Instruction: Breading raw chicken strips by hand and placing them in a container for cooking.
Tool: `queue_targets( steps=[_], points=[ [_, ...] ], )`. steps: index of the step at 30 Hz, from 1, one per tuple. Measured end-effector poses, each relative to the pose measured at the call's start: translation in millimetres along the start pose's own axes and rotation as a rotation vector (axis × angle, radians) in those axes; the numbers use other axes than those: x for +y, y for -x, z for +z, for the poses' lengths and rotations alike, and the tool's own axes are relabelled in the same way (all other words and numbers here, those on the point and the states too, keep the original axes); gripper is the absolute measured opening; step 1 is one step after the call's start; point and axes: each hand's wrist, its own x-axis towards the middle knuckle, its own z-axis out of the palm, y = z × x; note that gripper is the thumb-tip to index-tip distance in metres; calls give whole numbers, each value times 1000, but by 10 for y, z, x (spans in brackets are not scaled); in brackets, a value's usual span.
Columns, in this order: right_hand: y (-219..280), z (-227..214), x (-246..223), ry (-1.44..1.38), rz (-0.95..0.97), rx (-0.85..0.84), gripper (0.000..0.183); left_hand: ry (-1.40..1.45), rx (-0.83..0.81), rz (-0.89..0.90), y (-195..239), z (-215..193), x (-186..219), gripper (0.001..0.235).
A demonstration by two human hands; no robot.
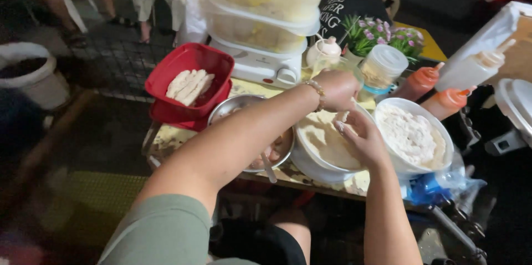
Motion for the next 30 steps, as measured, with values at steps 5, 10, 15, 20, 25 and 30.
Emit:
queue_targets(
  steps=[5, 10, 15, 20, 25, 30],
  points=[
    [31, -5, -59, 629, 124, 80, 61, 35, -30, -33, 42, -26, -66, 19],
    [40, 97, -192, 783, 65, -64, 49, 96, 93, 38, 88, -278, -259, 21],
    [37, 146, -267, 820, 200, -103, 57, 43, 167, 127, 250, -953, -590, 25],
    [44, 147, -242, 714, 158, -95, 61, -73, 84, -85, 846, -1705, -799, 29],
    [61, 155, -217, 758, 162, -112, 60, -150, 69, -343, 1380, -2004, -1125, 26],
    [38, 138, -187, 737, 170, -94, 59, -166, 92, -496, 1774, -1879, -1774, 27]
  ],
)
